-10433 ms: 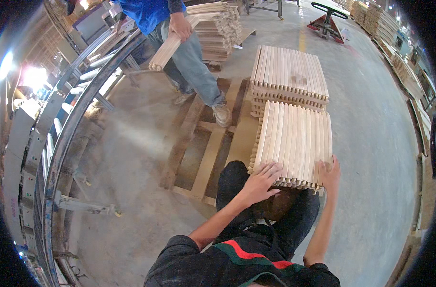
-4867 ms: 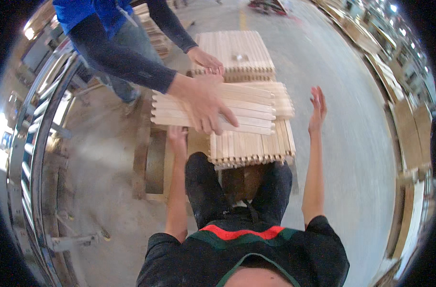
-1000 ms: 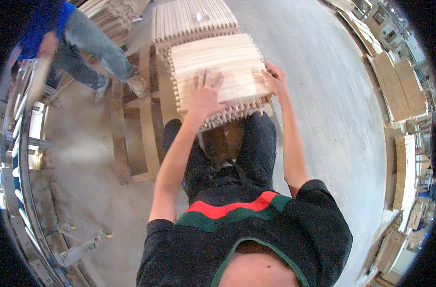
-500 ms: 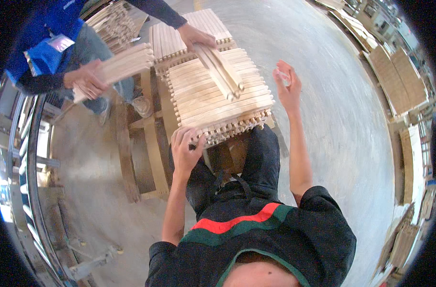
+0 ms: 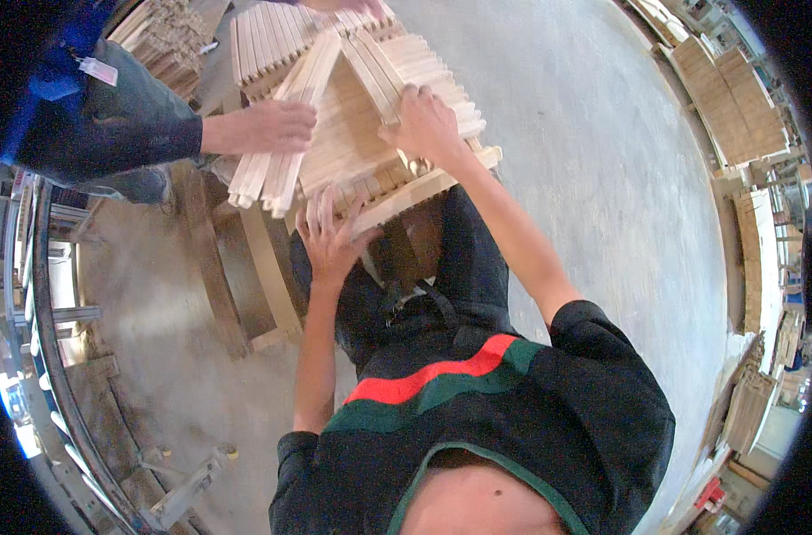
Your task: The person sits on a low stool and repeatedly picks up stacks of small, light-colored wooden parts with pegs. They align the stacks and place them onto a larger pile on a wooden pallet. Another person assists by handing over stacks and adjusting the pile.
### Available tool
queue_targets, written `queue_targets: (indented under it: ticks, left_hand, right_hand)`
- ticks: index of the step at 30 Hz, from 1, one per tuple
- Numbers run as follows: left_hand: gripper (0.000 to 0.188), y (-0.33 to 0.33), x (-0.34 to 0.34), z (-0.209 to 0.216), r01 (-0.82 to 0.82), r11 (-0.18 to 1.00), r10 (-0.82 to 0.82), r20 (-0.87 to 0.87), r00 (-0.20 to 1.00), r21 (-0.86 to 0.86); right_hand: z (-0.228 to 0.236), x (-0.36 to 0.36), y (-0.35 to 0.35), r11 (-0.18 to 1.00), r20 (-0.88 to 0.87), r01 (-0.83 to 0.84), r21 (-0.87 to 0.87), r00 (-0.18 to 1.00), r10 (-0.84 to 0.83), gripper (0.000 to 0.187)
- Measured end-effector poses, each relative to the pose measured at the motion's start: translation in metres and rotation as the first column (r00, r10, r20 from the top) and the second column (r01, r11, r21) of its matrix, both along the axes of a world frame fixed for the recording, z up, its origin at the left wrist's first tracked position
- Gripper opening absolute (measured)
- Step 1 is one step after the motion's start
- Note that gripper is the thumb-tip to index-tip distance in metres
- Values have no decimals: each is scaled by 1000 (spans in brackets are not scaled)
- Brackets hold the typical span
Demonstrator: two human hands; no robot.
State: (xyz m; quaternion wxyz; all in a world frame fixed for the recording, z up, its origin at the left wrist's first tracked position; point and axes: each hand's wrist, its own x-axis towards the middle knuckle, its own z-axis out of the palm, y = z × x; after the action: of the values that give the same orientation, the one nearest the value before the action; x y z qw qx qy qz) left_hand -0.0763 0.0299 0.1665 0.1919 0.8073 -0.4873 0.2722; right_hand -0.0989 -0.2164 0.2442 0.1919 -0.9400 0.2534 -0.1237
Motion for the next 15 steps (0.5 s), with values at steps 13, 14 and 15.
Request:
queue_targets:
  ticks: [13, 14, 15]
  left_hand:
    - [48, 16, 15, -9, -66, 995, 63, -42, 997, -74]
    - [50, 16, 16, -9, -58, 992, 56, -24, 998, -109]
    - [52, 17, 18, -8, -50, 988, 50, -6, 999, -143]
  right_hand:
    - [8, 1, -12, 998, -100, -54, 23, 993, 56, 75]
    - [8, 2, -15, 999, -120, -53, 12, 991, 54, 75]
    - [7, 2, -18, 998, -120, -58, 14, 991, 60, 75]
